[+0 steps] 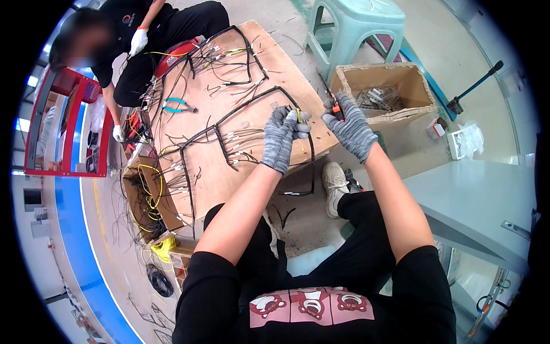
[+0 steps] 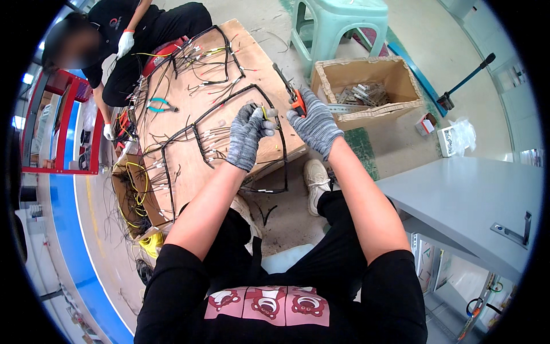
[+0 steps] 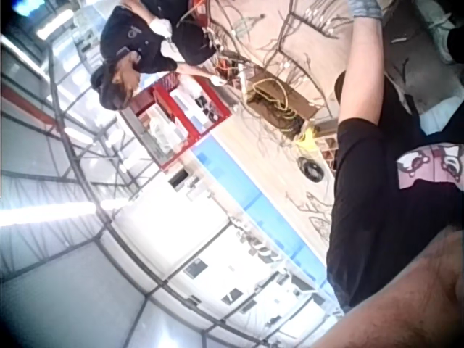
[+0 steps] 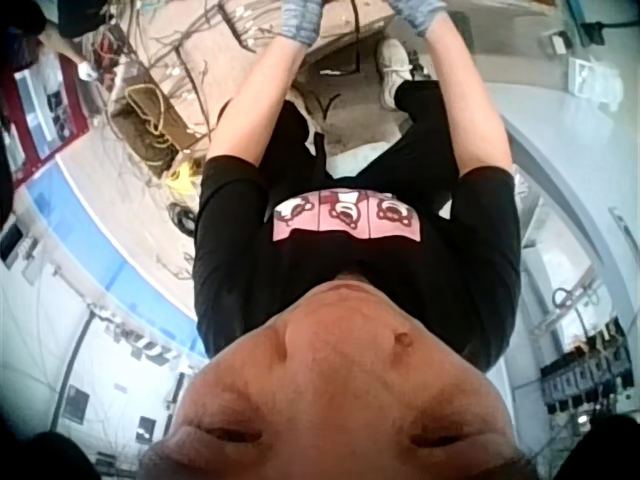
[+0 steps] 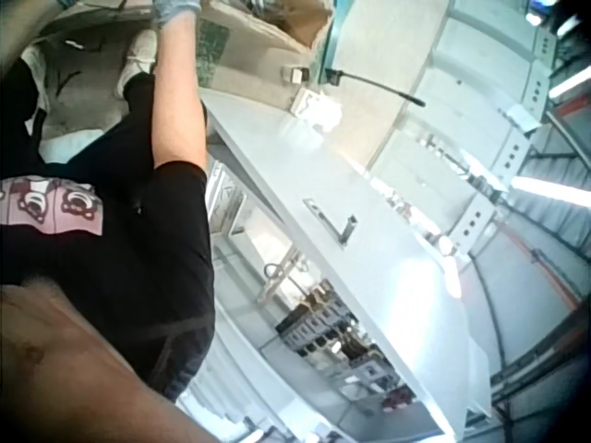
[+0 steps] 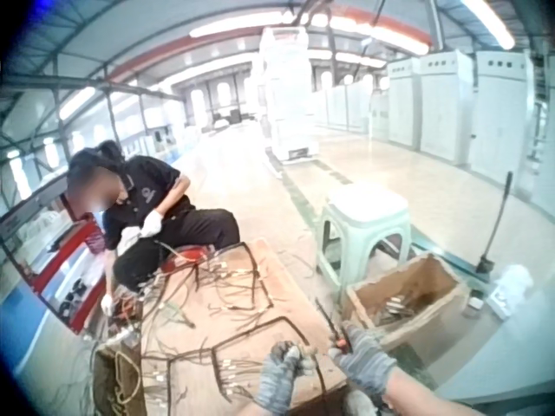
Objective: The person sits at a workbench and uses wire cutters to strip the outer insulation from multiple black wires. They then insert white plastic sleeves onto the stripped ends and place the prepared wires on the table.
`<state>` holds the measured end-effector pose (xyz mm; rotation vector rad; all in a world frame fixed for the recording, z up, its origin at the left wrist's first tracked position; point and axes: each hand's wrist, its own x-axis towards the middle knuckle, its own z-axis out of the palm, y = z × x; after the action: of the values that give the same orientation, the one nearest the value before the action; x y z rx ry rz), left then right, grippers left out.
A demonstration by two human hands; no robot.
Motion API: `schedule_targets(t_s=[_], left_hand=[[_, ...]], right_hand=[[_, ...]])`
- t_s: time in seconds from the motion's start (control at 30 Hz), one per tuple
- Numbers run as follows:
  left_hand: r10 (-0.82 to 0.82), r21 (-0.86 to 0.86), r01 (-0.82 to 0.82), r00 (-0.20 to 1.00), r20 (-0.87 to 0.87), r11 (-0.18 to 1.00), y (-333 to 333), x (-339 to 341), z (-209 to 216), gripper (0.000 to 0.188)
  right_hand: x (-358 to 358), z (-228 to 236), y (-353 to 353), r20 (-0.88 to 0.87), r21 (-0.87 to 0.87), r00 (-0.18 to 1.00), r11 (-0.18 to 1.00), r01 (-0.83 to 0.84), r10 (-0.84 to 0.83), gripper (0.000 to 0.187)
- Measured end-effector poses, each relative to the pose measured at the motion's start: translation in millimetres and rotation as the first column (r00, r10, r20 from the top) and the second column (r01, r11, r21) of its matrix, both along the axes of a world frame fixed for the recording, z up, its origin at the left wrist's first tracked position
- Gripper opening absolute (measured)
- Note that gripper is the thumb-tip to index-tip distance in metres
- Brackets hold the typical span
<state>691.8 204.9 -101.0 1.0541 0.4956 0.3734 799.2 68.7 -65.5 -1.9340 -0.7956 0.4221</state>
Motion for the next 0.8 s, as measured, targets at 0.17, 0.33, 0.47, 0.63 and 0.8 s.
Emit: schedule_targets(t_s=[0.17,0.33,0.47,0.63,0.8], left_hand=[[0.033,0.098,-0.024,0.995,-0.091,0.995,0.2,-1.9,3.9,0.015],[-0.008,0.156,0.027,0.993,-0.118,0.987,1.3,-1.9,0.5,0.013],[-0.024,0.172,0.045,0.992,-0.125,0.984,0.5,-1.9,2.2,0.011],[-0.073,0.142,0.082,0.995,-0.071,0.986,0.4,-2.6,1.9,0.009],[-0.087,0.155,0.095,0.994,-0.062,0.983,-1.2,-4.2,1.7,0.01]], right_hand=[[7.1,-3.5,-11.0,0.329,-0.358,0.943,0.931,0.073,0.052,0.036],[9.9,-1.4,-15.3,0.368,-0.511,0.91,0.859,0.026,0.192,0.038],[7.7,9.2,-13.3,0.295,-0.566,0.918,0.823,-0.057,0.266,0.035],[2.3,15.2,-13.1,0.357,-0.556,0.887,0.83,-0.048,0.291,0.031],[-2.6,22.4,-11.0,0.431,-0.605,0.843,0.796,0.005,0.322,0.035]])
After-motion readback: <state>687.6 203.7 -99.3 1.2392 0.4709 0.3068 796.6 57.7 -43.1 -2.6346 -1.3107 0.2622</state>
